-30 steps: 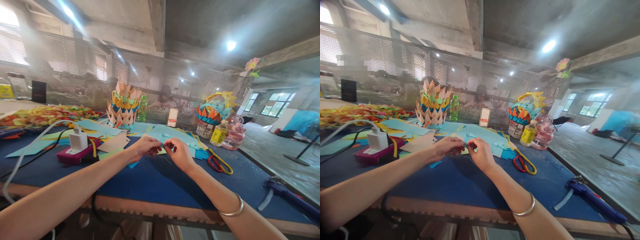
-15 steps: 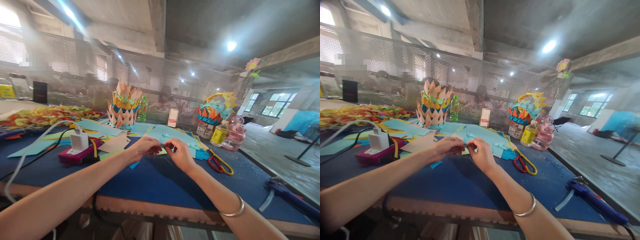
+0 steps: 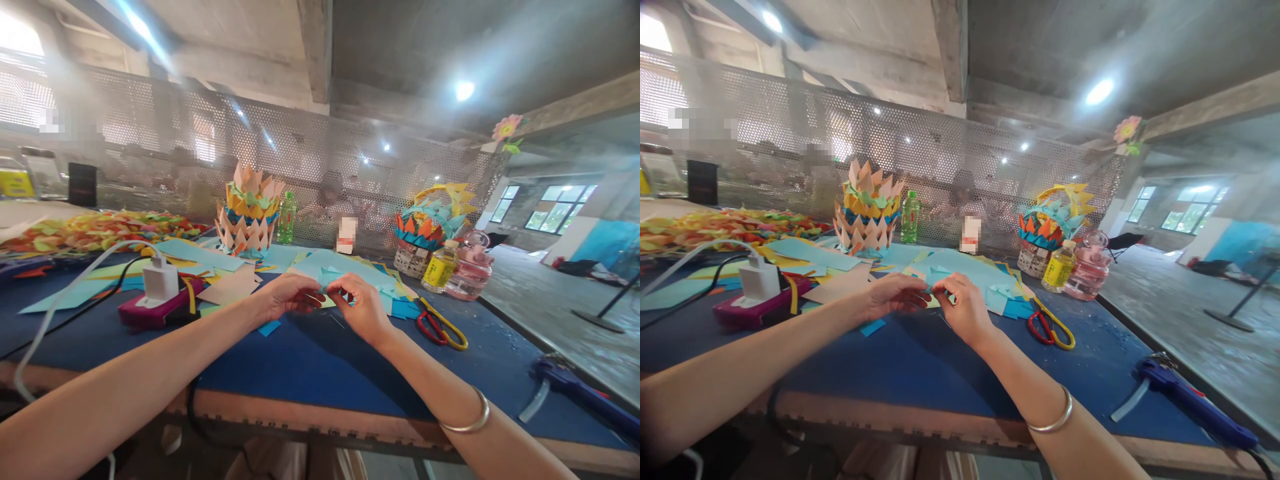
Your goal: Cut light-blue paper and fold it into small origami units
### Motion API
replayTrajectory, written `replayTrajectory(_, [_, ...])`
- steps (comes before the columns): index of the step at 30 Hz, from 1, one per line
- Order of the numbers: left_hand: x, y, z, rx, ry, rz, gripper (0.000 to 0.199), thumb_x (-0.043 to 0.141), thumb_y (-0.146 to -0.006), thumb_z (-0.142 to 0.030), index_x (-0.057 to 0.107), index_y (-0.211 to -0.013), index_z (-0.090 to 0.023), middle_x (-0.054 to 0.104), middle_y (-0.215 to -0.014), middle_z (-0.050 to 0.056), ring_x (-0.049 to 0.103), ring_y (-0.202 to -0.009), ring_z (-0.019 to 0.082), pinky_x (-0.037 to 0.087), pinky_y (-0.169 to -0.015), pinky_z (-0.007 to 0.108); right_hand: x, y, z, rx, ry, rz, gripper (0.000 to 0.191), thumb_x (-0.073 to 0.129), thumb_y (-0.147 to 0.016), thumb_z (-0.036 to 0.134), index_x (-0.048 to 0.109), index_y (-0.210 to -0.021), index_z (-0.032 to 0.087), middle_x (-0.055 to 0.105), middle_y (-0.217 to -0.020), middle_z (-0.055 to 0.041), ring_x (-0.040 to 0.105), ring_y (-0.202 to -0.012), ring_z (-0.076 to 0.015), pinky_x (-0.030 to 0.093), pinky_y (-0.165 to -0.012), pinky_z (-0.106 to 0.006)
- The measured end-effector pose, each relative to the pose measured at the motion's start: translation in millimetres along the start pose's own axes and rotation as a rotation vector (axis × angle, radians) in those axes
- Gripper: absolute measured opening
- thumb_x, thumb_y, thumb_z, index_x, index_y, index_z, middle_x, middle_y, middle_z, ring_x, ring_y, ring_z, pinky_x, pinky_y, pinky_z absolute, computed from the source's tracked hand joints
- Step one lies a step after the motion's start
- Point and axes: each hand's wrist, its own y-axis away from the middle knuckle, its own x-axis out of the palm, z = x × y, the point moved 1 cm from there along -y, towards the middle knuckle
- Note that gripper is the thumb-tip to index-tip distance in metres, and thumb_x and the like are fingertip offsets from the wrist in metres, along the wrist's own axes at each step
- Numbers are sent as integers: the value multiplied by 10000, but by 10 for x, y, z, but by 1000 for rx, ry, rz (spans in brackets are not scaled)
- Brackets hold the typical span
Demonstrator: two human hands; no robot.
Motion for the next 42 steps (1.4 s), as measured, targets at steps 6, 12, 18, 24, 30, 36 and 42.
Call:
replayTrajectory(6, [-21, -40, 22, 8, -22, -9, 159, 695, -603, -264, 664, -676, -126, 701, -691, 62, 640, -663, 151, 483, -577, 218, 9, -3, 5, -37, 4, -1, 138, 501, -832, 235, 636, -815, 212, 599, -791, -37, 545, -759, -157, 439, -666, -268])
replayTrajectory(12, [-32, -52, 36, 16, -37, 0, 209, 726, -571, -288, 660, -692, -130, 701, -680, 61, 650, -671, 165, 485, -585, 231, 22, 6, -34, -81, 32, 11, 120, 518, -821, 201, 637, -816, 212, 607, -813, -34, 547, -798, -159, 435, -676, -260])
replayTrajectory(18, [-13, -21, 25, 31, -66, -19, 243, 741, -538, -325, 658, -659, -130, 680, -614, 50, 636, -639, 160, 466, -561, 230, 19, 6, -33, -105, 45, 14, 129, 509, -830, 202, 638, -821, 210, 608, -817, -36, 547, -807, -160, 433, -689, -264])
replayTrajectory(24, [-26, -56, 47, 66, -83, -14, 243, 746, -526, -326, 652, -633, -129, 654, -577, 32, 609, -588, 137, 435, -544, 225, 22, 3, -39, -91, 58, 26, 122, 506, -831, 212, 627, -818, 210, 610, -810, -34, 545, -807, -160, 427, -680, -261])
replayTrajectory(30, [-12, -52, 34, 96, -111, -7, 205, 736, -530, -303, 650, -591, -127, 646, -561, 29, 584, -558, 119, 430, -586, 238, 23, -8, -29, -62, 89, 38, 90, 530, -816, 222, 618, -834, 209, 602, -781, -29, 544, -790, -156, 418, -661, -248])
replayTrajectory(36, [1, -44, 49, 101, -97, 15, 229, 742, -538, -331, 664, -617, -131, 628, -551, 14, 570, -555, 111, 424, -593, 240, 20, -6, -9, -41, 91, 53, 134, 513, -828, 271, 632, -821, 211, 602, -733, -23, 549, -736, -149, 412, -638, -242])
replayTrajectory(42, [7, -45, 39, 111, -23, 49, 247, 743, -572, -335, 667, -683, -128, 627, -603, 20, 572, -599, 106, 423, -602, 227, 31, -5, -22, 67, 14, 8, 155, 503, -816, 292, 620, -803, 192, 595, -708, -20, 546, -646, -130, 412, -593, -227])
